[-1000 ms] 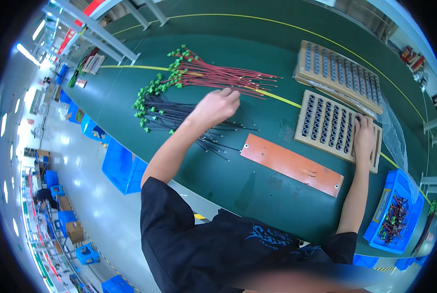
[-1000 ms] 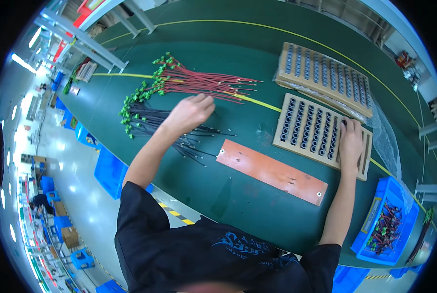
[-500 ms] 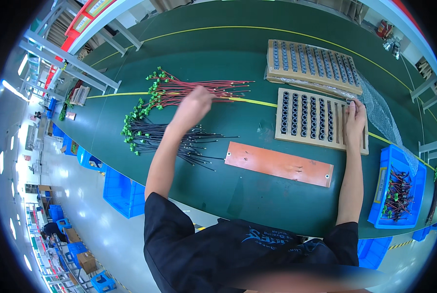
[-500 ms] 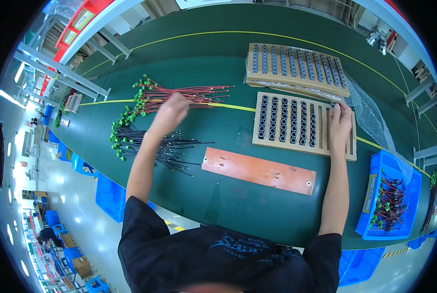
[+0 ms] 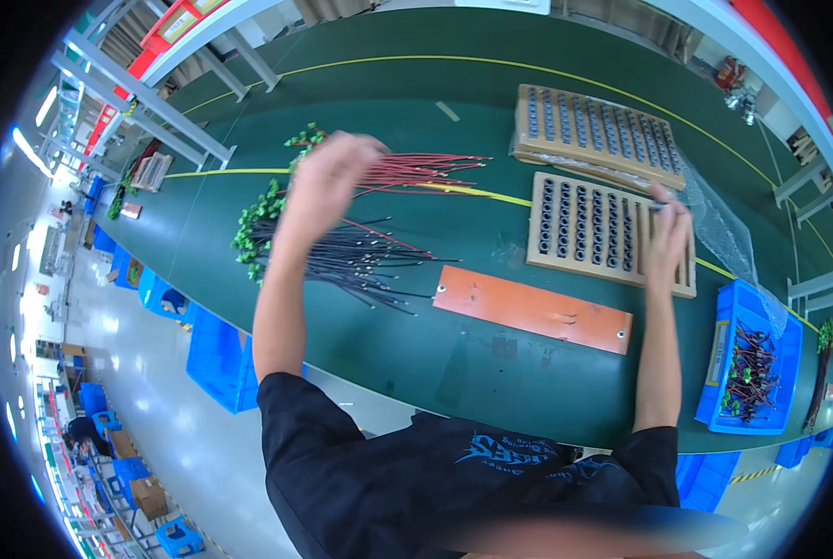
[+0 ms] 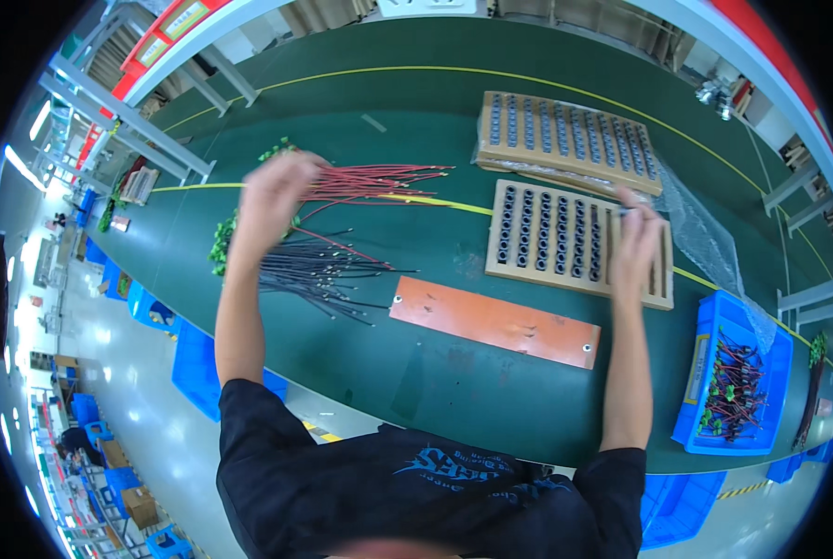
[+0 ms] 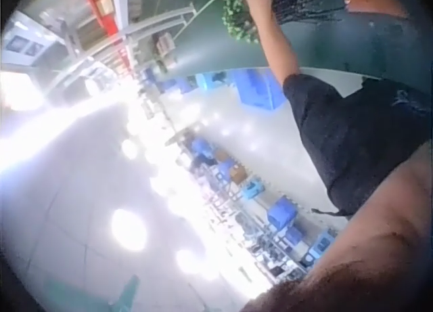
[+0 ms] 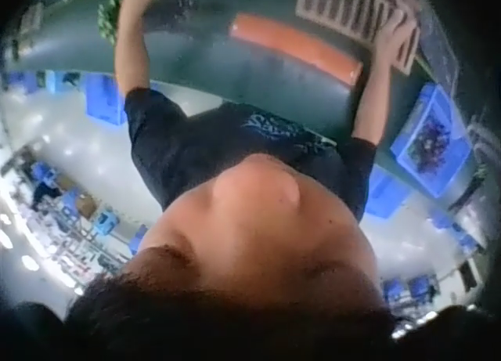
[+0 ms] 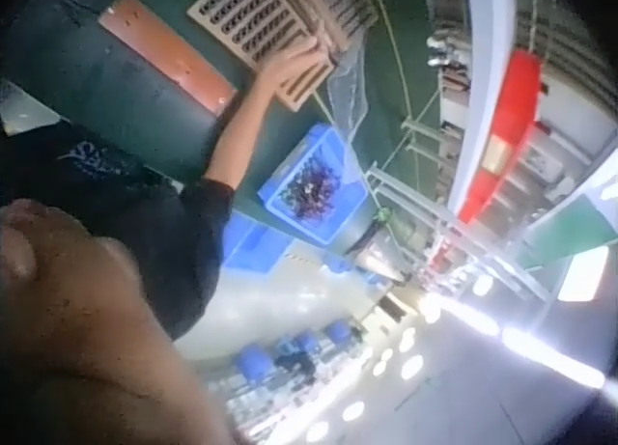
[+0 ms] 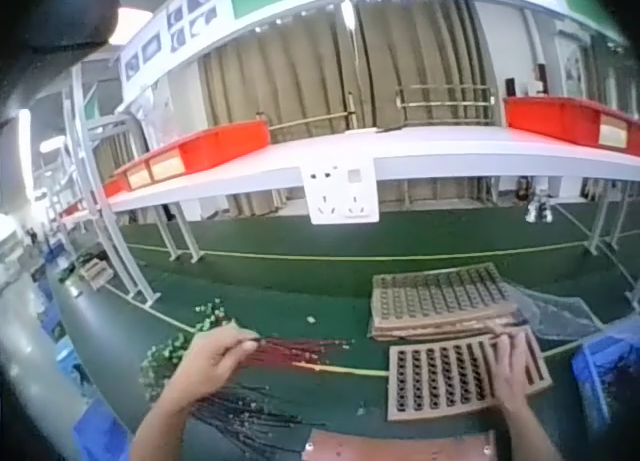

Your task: The person picks up a black wire and a red wire, threads them through a magnetic ring, and inserts the wire ends into a green connector before placing the assembly into a blue bin.

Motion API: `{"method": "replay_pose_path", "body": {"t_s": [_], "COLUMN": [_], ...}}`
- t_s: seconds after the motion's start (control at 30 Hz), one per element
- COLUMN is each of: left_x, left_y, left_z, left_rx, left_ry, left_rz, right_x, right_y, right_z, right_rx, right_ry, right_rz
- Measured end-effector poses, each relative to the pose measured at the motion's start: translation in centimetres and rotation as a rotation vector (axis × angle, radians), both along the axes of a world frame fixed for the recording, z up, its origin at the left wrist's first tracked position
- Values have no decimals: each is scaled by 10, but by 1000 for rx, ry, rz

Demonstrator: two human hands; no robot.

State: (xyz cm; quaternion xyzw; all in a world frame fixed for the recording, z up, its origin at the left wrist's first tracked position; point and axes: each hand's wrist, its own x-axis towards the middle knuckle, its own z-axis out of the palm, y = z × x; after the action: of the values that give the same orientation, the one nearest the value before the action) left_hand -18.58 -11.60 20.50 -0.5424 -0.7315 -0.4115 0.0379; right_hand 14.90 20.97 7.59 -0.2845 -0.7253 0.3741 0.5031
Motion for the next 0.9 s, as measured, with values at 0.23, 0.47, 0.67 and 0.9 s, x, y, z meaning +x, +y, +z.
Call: {"method": "replay_pose_path", "body": {"t_s": [0.23, 0.47, 0.67, 0.9], "left_x": [90, 127, 135, 138], "left_y": [102, 124, 133, 129], "left_z": [-68, -94, -114, -123], "left_rx": [-173, -130, -176, -62], "left_ry": [-71, -208, -170, -239], "left_rz": [-460, -560, -590, -516], "right_x": [-44, -39, -45, -33], "right_y": [-79, -89, -102, -99], "right_z": [41, 3, -25, -34], "right_rx": [-2, -78, -190, -195], "right_ry": [188, 76, 97, 165], "right_rz": [561, 589, 460, 243]}}
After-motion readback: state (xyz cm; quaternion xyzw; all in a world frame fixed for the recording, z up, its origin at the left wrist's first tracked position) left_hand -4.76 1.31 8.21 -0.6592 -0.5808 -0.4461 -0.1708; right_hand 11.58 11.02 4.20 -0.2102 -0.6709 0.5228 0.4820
